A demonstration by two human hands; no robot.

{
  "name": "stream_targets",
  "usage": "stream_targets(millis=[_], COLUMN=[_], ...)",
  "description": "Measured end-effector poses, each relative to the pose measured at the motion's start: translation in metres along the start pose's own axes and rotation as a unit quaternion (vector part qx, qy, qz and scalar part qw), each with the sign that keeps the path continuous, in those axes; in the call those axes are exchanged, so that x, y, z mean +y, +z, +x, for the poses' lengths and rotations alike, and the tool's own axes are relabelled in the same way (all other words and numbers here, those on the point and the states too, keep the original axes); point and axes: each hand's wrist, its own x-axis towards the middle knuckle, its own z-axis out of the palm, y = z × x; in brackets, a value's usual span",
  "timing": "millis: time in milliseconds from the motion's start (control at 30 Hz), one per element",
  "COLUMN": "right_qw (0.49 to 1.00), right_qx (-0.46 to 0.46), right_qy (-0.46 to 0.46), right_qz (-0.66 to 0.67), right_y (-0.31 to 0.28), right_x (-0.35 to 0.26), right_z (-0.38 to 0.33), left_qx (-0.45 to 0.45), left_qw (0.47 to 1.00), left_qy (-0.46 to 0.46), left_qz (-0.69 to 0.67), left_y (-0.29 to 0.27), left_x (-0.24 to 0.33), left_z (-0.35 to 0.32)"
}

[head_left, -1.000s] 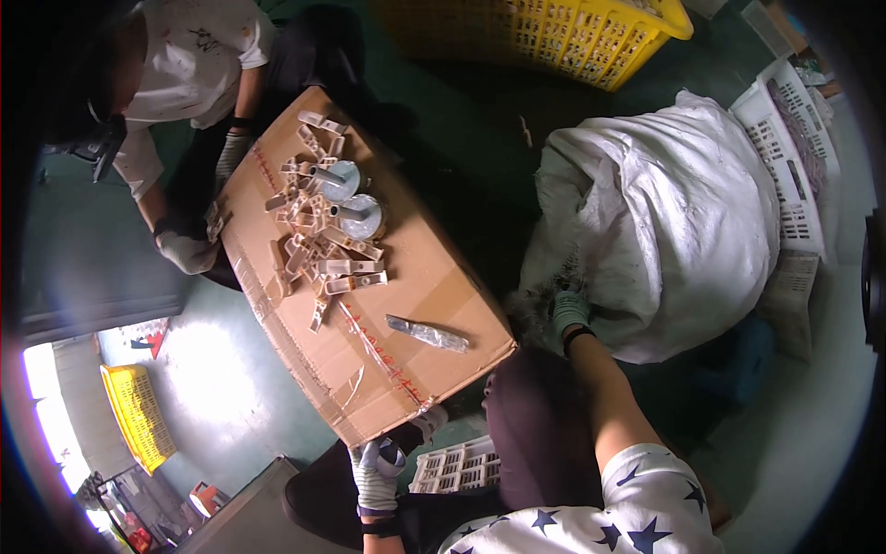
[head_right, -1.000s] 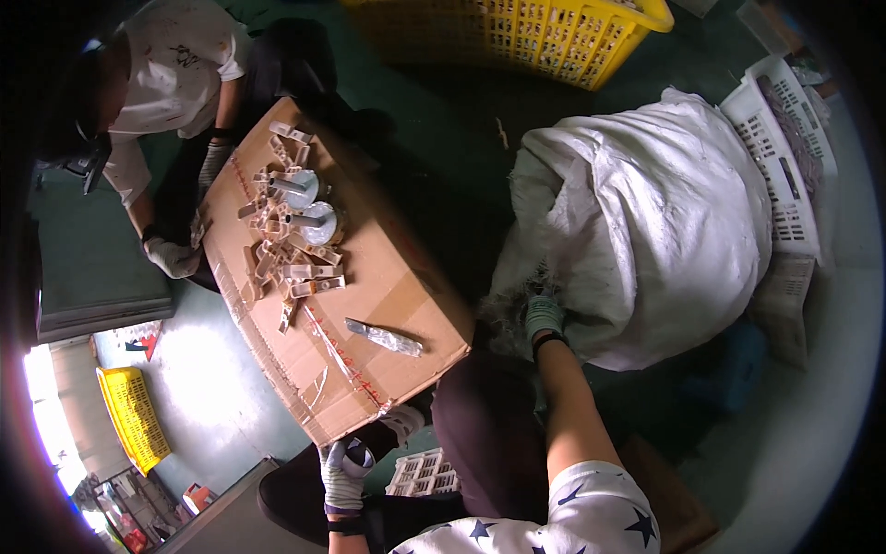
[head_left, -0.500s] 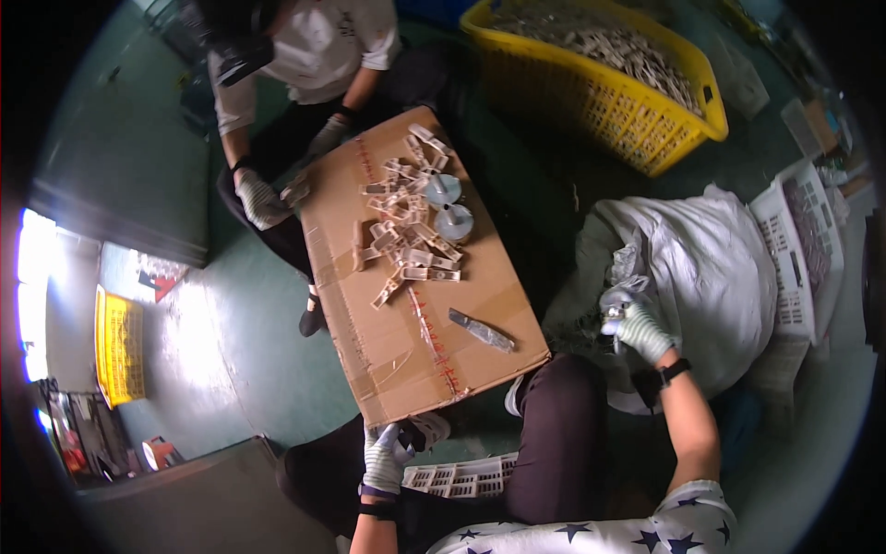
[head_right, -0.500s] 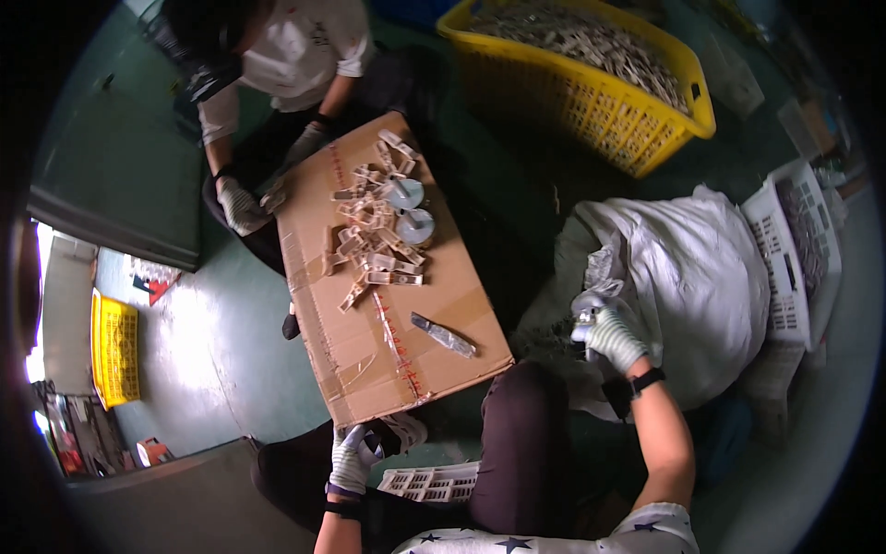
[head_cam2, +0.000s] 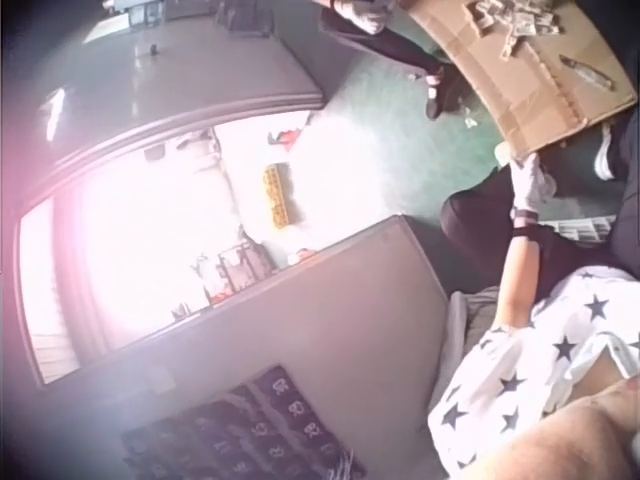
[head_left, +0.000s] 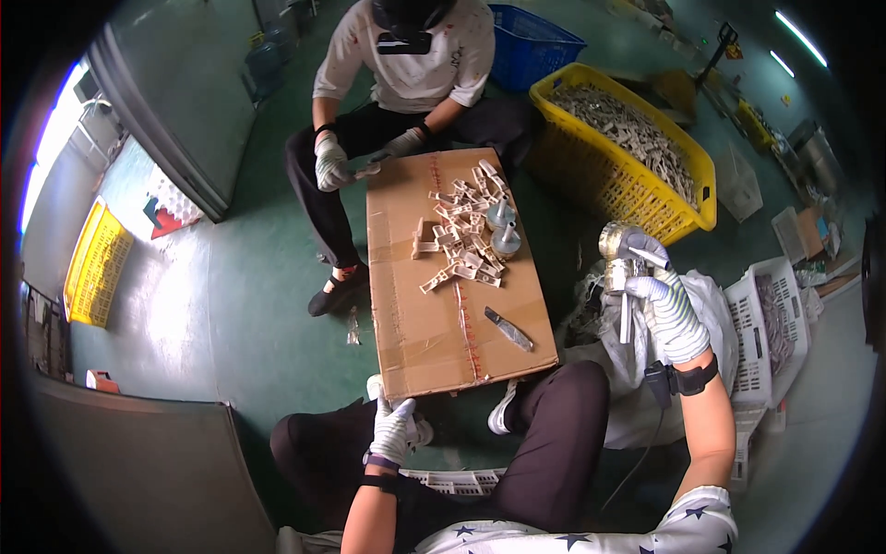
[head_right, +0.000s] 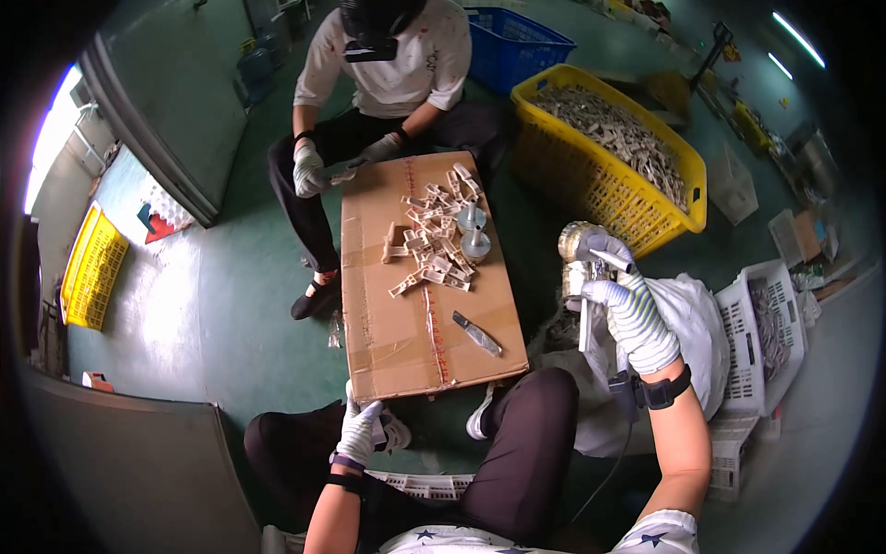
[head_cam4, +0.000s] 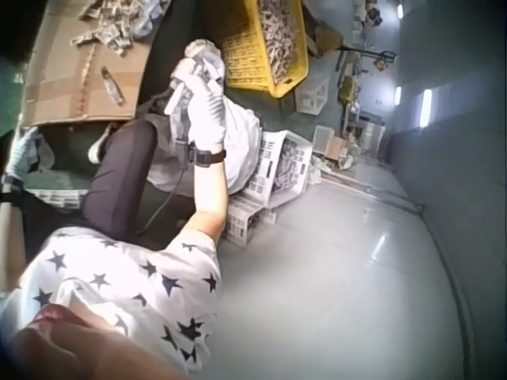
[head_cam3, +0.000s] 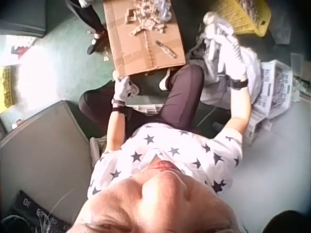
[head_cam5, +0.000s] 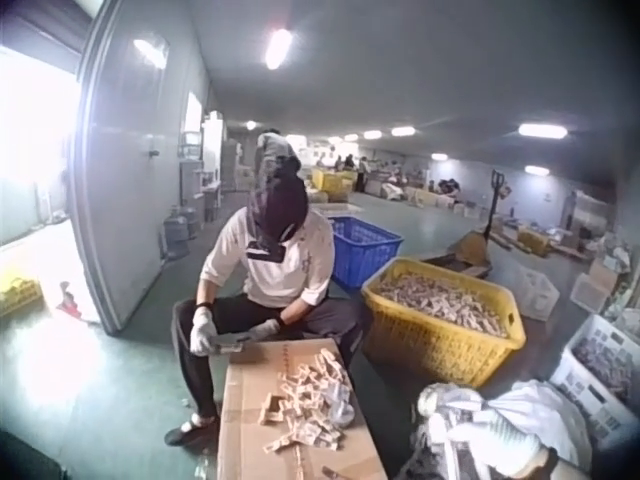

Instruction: The person is assembling small metal spring clips and placing them into a bag.

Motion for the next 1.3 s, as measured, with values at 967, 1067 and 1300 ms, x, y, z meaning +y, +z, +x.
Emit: stream_targets(millis=[967, 1067, 1300], right_qw=[0.942, 0.942, 0.946], right_qx=[-0.035, 0.034, -0.016], right_qy=[0.221, 0.232, 0.25], right_qz=[-0.249, -0.239, -0.207], right_y=[0.043, 0.051, 0.031], right_x=[0.182, 0.172, 0.14], right_z=[0.15, 0.133, 0.113], left_qx=[-0.019, -0.012, -0.04], left_qw=[0.994, 0.995, 0.996], left_qy=[-0.111, -0.094, -0.066], left_qz=[-0.009, -0.023, -0.039], left_y=[-0.009, -0.011, -0.013], left_x=[0.018, 0.013, 0.011], left_z=[-0.013, -0.012, -0.01])
